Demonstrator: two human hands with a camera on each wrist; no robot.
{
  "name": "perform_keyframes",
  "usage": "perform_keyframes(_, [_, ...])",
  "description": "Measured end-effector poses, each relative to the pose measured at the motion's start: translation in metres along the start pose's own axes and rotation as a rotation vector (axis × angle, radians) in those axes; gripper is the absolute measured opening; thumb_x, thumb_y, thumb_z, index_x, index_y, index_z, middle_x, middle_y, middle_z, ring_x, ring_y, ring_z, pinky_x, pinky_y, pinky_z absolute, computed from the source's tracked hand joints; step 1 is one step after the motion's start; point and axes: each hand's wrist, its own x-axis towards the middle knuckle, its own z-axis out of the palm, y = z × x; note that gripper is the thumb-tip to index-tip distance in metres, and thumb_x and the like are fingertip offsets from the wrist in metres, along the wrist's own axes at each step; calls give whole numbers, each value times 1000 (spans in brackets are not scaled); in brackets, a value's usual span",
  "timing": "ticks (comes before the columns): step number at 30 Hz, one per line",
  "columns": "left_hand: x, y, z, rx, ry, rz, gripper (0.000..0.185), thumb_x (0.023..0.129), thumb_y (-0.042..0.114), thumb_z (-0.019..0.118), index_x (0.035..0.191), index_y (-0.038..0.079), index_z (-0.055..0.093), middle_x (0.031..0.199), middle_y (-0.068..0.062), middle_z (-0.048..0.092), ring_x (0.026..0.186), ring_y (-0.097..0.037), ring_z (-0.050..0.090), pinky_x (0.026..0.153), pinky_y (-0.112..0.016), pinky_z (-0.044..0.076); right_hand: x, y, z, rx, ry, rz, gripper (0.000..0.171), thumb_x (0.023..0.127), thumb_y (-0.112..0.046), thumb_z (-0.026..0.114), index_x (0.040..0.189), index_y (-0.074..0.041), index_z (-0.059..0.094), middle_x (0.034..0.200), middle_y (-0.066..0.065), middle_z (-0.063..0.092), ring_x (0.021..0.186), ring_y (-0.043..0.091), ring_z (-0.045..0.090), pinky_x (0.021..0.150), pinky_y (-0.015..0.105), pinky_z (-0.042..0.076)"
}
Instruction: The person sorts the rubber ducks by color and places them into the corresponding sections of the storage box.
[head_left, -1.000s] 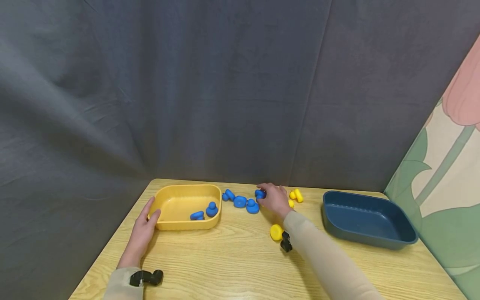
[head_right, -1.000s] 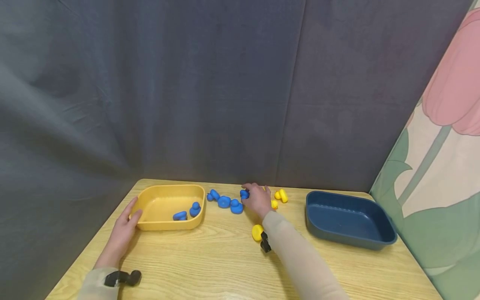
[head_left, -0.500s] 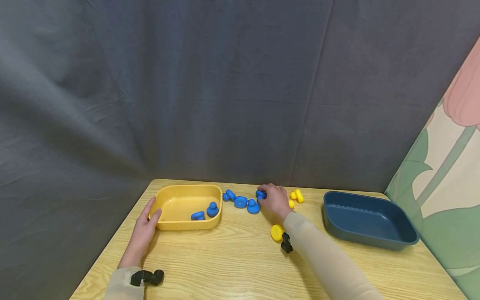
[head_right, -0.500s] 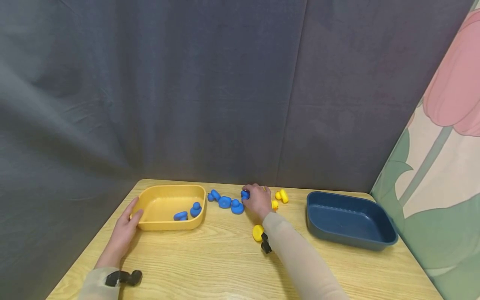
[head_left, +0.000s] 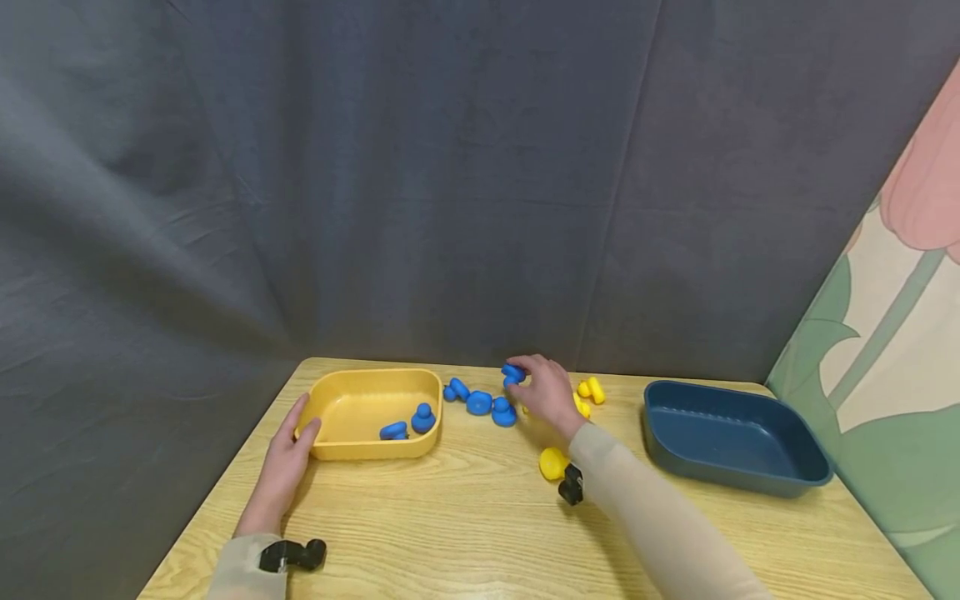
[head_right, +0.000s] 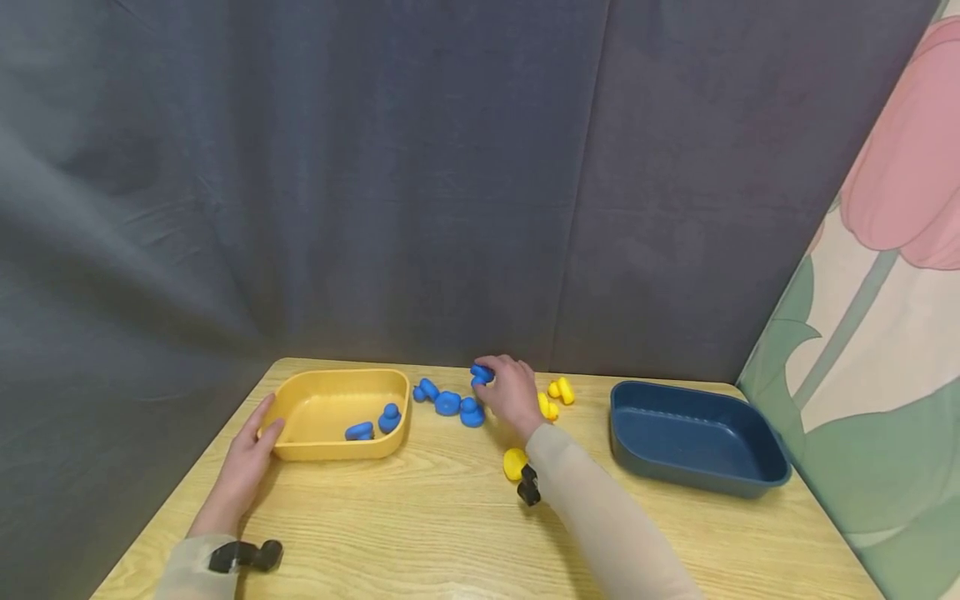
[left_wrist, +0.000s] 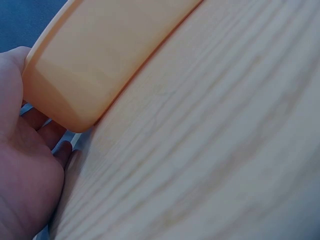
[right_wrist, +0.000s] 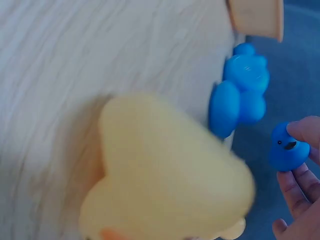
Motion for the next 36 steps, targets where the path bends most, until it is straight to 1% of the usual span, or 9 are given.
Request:
perform_keyframes(4, [-1,0,0,8,5,-3,75,119,42,49,180,26,9,185,-10,4,170,-34,0,136,-57,7,-2,-14,-2,57,17,-4,46,101,-19,85,144,-10,73,138,12,70,128,38,62,122,58,38])
perform_keyframes(6, [-1,0,0,14,7,-4,74,119,42,49,180,26,9,185,-11,4,170,-35,0,136,-57,7,-3,-20,-2,86,24,-14,47,100,-18,85,145,-10,73,137,12,70,126,38,63,119,58,43])
perform_keyframes(9, [-2,1,-1,17,5,-3,75,119,43,48,180,27,8,185,-11,4,170,-35,0,136,-58,7,-4,-28,0,137,22,-28,47,100,-17,85,145,-9,72,136,11,69,124,38,65,115,55,49])
perform_keyframes(12, [-2,1,0,14,1,-1,75,119,43,49,180,26,8,185,-11,4,170,-35,0,136,-58,7,-4,-37,4,173,12,-33,47,101,-17,85,145,-10,72,135,9,68,120,33,66,112,51,53])
perform_keyframes(17, [-2,2,0,11,0,-6,75,119,42,49,180,26,9,185,-10,4,170,-35,0,136,-58,7,-9,-55,10,227,5,-62,47,100,-16,85,145,-11,73,134,7,69,119,26,66,113,49,53])
perform_keyframes(21, [-2,2,0,13,1,-10,74,119,40,49,180,25,9,185,-10,4,170,-35,-1,136,-59,6,-12,-67,17,279,-18,-93,47,99,-13,85,144,-10,73,135,7,68,120,26,67,114,49,54])
perform_keyframes(25, [-1,2,0,16,2,-13,74,119,40,49,180,26,9,185,-10,4,170,-35,-1,135,-59,6,-13,-78,26,335,-48,-123,45,99,-10,85,143,-8,73,132,10,68,117,27,68,110,49,58])
perform_keyframes(30, [-2,3,0,19,2,-12,75,119,42,49,180,27,9,185,-10,4,170,-36,0,135,-59,7,-16,-89,38,344,-78,-154,43,100,-12,85,142,-8,74,131,9,68,112,25,70,102,45,62])
perform_keyframes(36, [-3,4,-1,17,-1,-14,75,119,43,49,180,27,9,185,-10,4,170,-36,0,135,-59,6,-20,-100,50,360,-110,-164,44,101,-12,83,143,-8,73,137,7,68,119,26,70,107,49,59])
